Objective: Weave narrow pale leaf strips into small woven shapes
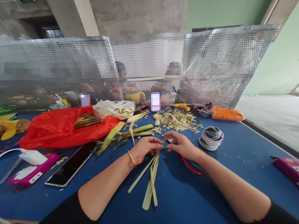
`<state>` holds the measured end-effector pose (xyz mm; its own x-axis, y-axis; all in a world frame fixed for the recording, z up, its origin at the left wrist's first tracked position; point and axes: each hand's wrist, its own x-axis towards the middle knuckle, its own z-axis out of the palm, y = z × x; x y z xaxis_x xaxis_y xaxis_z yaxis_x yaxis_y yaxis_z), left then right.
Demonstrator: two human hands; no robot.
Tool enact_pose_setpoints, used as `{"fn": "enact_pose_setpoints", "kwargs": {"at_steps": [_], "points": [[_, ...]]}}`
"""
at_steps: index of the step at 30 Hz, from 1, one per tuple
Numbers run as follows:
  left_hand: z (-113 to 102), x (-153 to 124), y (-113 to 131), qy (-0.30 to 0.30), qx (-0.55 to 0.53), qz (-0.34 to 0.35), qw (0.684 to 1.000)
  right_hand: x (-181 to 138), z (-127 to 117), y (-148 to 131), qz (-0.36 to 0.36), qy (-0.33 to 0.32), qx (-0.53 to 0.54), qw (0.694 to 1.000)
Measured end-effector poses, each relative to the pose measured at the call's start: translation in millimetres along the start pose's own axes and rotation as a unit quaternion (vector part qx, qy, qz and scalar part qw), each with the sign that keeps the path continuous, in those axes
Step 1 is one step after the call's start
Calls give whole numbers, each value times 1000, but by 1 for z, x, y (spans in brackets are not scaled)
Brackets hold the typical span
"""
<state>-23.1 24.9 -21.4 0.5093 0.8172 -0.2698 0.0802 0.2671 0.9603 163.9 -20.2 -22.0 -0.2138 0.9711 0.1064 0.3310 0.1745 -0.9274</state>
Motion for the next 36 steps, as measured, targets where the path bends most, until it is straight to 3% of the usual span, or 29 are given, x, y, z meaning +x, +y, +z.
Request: {"fn": "enact_pose_setpoints", "kwargs": {"at_steps": [8, 15, 21, 28, 31, 36], "points": [[0, -2, 3, -8, 55, 41, 998, 1, 18, 10, -56, -57, 47, 996], [0, 1, 2, 30, 141, 99, 985, 2, 17, 18, -45, -9, 22, 999], [4, -1, 2, 88, 269, 224, 933, 1, 18, 18, -44, 10, -54, 998], [8, -7, -1, 143, 374, 255, 880, -4, 20, 2, -78, 37, -134, 987], [9, -5, -3, 142, 375, 262, 878, -4, 20, 1, -79, 45, -131, 987], [10, -5, -3, 131, 324, 263, 899, -1, 20, 6, -19, 59, -64, 996]]}}
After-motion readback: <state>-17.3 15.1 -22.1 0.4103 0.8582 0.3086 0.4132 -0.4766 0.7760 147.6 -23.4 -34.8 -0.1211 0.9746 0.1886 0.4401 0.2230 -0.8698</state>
